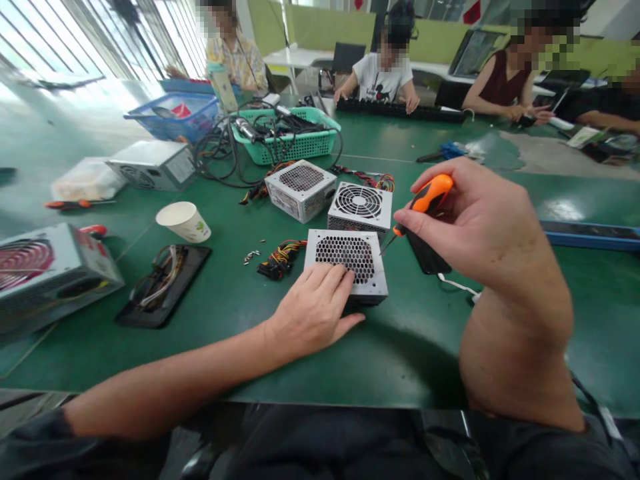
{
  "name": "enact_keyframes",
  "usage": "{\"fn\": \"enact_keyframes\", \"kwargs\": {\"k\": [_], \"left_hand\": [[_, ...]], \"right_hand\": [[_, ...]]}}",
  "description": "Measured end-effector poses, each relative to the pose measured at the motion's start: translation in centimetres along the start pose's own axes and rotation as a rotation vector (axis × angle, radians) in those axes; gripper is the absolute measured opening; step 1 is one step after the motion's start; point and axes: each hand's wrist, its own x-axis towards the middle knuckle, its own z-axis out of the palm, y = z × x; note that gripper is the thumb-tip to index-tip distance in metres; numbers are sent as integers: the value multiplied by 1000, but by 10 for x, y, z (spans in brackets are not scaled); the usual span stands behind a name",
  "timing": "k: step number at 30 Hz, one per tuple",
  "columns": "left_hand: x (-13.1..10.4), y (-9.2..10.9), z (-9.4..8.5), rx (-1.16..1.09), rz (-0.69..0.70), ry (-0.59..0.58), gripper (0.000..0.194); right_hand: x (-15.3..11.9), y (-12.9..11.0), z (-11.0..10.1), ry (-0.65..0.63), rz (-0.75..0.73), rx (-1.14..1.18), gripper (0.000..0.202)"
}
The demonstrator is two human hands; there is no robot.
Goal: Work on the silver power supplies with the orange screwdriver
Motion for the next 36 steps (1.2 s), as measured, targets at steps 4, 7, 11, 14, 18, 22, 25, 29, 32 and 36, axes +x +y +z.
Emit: {"fn": "enact_keyframes", "kwargs": {"k": [4, 7, 11, 14, 18, 22, 25, 29, 32, 36], "left_hand": [[12, 15, 17, 46, -164, -36, 51], [11, 13, 30, 51, -194, 87, 53], [8, 11, 36, 71, -148, 161, 42], [9, 12, 36, 96, -131, 166, 35], [10, 13, 35, 82, -130, 162, 29], [10, 11, 36, 55, -110, 159, 28], [9, 10, 35, 50, -106, 166, 27], [9, 10, 34, 51, -108, 160, 27], [10, 9, 34, 56, -105, 161, 28], [10, 8, 35, 65, -104, 154, 30]], "right_hand": [[-3, -2, -2, 2, -46, -58, 30], [-3, -4, -6, -48, -68, -89, 29], [-3, -6, -11, -134, -58, -126, 23], [-2, -5, -13, -178, -48, -96, 23], [0, -1, -14, -237, -84, -63, 27], [1, 6, -19, -334, -96, -23, 16], [0, 11, -23, -432, -60, 38, 15], [-1, 11, -24, -448, -53, 37, 16], [0, 7, -20, -470, -51, 34, 16], [1, 2, -13, -545, -64, -1, 17]]}}
